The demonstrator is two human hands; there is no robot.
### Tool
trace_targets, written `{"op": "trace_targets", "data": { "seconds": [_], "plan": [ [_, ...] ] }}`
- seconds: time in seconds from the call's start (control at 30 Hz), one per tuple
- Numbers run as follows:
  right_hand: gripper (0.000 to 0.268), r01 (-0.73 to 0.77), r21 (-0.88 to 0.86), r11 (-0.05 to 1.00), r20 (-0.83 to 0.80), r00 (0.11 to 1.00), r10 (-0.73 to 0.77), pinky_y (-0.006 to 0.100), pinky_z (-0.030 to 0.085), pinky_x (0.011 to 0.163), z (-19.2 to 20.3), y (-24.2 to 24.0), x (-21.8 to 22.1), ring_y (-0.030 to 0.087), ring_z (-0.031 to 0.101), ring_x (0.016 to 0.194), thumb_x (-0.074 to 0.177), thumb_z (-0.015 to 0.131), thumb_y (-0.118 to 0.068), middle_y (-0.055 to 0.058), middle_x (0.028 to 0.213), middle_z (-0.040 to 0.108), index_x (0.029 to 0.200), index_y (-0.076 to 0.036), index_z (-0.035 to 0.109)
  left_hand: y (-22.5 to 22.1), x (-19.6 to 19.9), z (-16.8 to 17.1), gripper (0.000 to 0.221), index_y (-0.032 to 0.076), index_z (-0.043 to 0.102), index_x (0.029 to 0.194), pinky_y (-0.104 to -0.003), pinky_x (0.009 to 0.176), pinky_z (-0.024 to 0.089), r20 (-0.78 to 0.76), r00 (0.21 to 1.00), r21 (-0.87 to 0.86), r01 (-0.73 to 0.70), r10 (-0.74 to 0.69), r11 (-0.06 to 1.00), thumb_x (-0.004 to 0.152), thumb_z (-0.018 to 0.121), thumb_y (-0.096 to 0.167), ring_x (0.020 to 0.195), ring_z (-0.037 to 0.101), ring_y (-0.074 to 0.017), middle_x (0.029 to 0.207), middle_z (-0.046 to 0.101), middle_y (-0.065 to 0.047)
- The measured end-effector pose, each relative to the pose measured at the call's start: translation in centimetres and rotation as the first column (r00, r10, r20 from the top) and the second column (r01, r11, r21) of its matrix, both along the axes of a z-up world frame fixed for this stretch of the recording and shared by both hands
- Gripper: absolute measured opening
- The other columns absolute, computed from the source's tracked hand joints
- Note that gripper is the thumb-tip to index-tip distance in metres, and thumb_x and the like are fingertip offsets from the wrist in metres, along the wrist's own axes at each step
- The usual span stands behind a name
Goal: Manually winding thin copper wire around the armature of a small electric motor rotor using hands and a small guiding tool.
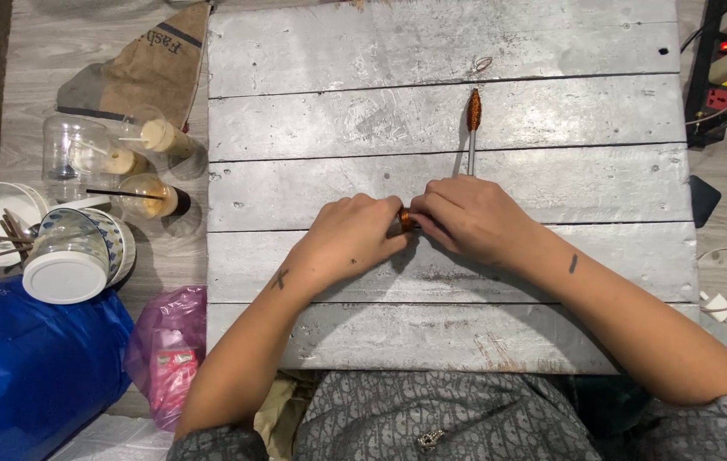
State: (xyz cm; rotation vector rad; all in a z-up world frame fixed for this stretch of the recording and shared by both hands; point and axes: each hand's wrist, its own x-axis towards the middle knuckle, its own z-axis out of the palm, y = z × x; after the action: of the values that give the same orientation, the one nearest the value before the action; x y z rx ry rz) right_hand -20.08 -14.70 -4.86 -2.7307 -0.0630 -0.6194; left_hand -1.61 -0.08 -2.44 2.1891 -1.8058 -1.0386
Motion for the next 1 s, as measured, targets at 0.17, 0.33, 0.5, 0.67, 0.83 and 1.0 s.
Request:
{"op": "trace_targets", "data": {
  "seconds": [0.17, 0.33, 0.5, 0.67, 0.83, 1.0],
  "plan": [
    [0.007, 0.064, 0.122, 0.990, -0.046, 0.997, -0.058, 0.035, 0.061, 0.071, -0.8, 0.1, -0.1, 0.024, 0.074, 0.076, 0.107, 0.075, -0.012, 0.004, 0.083, 0.070, 0.113, -0.007, 0.075, -0.3, -0.2, 0.7, 0.046, -0.008, 0.074, 0.130, -0.049, 0.068, 0.062, -0.049, 0.994, -0.056, -0.101, 0.099, 0.993, 0.104, 0.076, 0.030, 0.070, 0.080, -0.0393, 0.083, 0.079, -0.024],
    [0.012, 0.119, 0.230, 0.966, -0.064, 0.992, -0.107, 0.036, 0.063, 0.072, -1.3, 0.2, -0.3, 0.026, 0.078, 0.078, 0.104, 0.078, -0.010, 0.007, 0.083, 0.075, 0.114, -0.006, 0.075, -0.6, -0.1, 2.1, 0.044, -0.009, 0.073, 0.128, -0.041, 0.060, 0.056, -0.175, 0.962, -0.075, -0.224, 0.208, 0.972, 0.107, 0.074, 0.029, 0.056, 0.072, -0.0296, 0.078, 0.076, -0.021],
    [0.013, 0.154, 0.306, 0.939, -0.090, 0.987, -0.133, 0.039, 0.064, 0.073, -1.6, 0.0, -0.5, 0.030, 0.080, 0.080, 0.103, 0.075, -0.010, 0.009, 0.084, 0.078, 0.115, -0.006, 0.072, -0.8, 0.7, 3.3, 0.047, -0.010, 0.073, 0.130, -0.034, 0.060, 0.053, -0.332, 0.914, -0.083, -0.273, 0.232, 0.958, 0.105, 0.077, 0.031, 0.058, 0.066, -0.0252, 0.080, 0.075, -0.020],
    [0.014, 0.081, 0.320, 0.944, -0.060, 0.996, -0.066, 0.042, 0.065, 0.082, -2.5, -0.8, -0.5, 0.032, 0.080, 0.087, 0.102, 0.074, -0.007, 0.010, 0.088, 0.077, 0.115, -0.007, 0.070, -0.9, 0.9, 2.4, 0.046, -0.006, 0.075, 0.127, -0.035, 0.058, 0.053, -0.417, 0.878, -0.103, -0.304, 0.236, 0.947, 0.111, 0.069, 0.036, 0.056, 0.067, -0.0253, 0.079, 0.077, -0.019],
    [0.021, -0.004, 0.192, 0.981, -0.004, 1.000, 0.005, 0.050, 0.063, 0.095, -3.3, -3.1, -0.1, 0.038, 0.077, 0.103, 0.100, 0.078, -0.009, 0.016, 0.103, 0.076, 0.118, -0.006, 0.067, -0.9, 1.0, 1.0, 0.041, -0.001, 0.076, 0.123, -0.033, 0.055, 0.049, -0.400, 0.892, -0.188, -0.304, 0.210, 0.934, 0.115, 0.063, 0.037, 0.053, 0.064, -0.0221, 0.073, 0.074, -0.014],
    [0.018, 0.089, -0.085, 0.992, 0.003, 0.996, -0.089, 0.043, 0.052, 0.110, -2.5, -5.1, -0.2, 0.023, 0.075, 0.113, 0.108, 0.076, -0.018, -0.001, 0.120, 0.076, 0.125, -0.015, 0.072, -0.6, 1.3, 0.7, 0.039, 0.007, 0.075, 0.114, -0.034, 0.057, 0.051, -0.417, 0.890, -0.337, -0.337, 0.182, 0.879, 0.113, 0.062, 0.044, 0.058, 0.062, -0.0210, 0.067, 0.070, -0.008]
  ]
}}
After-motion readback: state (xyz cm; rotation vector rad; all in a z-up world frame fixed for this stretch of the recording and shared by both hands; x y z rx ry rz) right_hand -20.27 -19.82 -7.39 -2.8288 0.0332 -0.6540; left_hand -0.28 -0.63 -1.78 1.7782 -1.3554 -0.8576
